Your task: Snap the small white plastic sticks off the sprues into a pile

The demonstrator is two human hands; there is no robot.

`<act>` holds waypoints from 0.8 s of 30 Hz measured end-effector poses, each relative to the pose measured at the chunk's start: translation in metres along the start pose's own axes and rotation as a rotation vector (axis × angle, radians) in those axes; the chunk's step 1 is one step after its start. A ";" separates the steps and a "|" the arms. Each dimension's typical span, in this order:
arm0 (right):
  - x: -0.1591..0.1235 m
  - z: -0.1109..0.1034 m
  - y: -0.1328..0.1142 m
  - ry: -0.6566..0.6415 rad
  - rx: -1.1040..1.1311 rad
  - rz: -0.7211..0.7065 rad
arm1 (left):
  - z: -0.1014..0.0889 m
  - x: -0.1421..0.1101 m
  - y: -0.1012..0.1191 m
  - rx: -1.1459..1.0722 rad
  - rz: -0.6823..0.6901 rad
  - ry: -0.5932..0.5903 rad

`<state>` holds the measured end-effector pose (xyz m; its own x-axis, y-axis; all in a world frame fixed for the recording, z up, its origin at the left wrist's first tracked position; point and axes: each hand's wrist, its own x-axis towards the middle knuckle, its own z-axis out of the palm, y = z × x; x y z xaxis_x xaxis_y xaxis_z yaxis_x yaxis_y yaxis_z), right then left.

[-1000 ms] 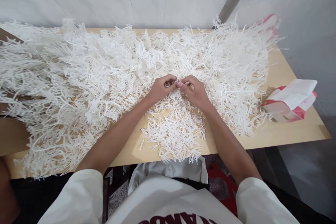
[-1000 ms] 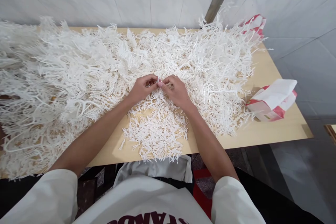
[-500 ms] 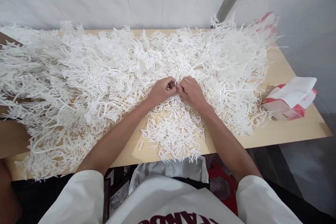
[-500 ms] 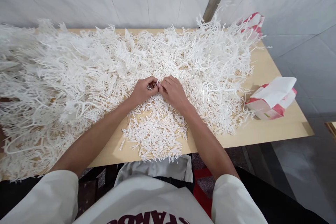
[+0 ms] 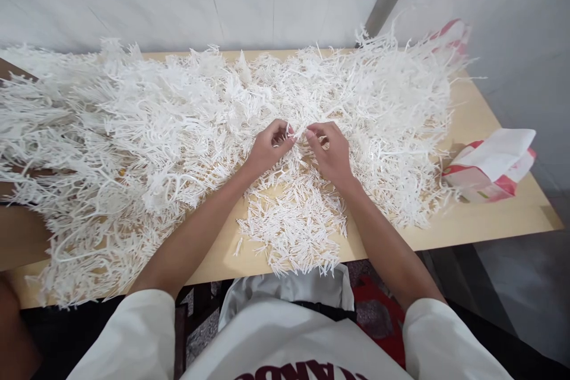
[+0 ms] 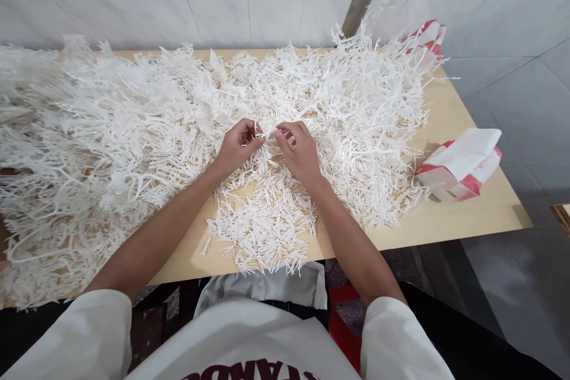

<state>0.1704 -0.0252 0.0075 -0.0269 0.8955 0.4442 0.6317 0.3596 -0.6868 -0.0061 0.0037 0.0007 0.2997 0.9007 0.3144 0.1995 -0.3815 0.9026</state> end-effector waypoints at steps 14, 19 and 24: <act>0.002 -0.007 0.003 -0.178 -0.011 -0.012 | 0.000 -0.001 0.002 0.102 0.011 -0.105; 0.004 -0.007 0.007 -0.299 -0.014 -0.067 | 0.000 -0.001 0.003 0.084 0.018 -0.125; 0.004 -0.010 0.005 -0.324 -0.207 -0.258 | 0.002 -0.002 0.002 0.155 0.043 -0.119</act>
<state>0.1810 -0.0229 0.0117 -0.4236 0.8312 0.3602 0.7132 0.5511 -0.4331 -0.0048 0.0013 0.0014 0.4178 0.8553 0.3064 0.3227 -0.4550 0.8300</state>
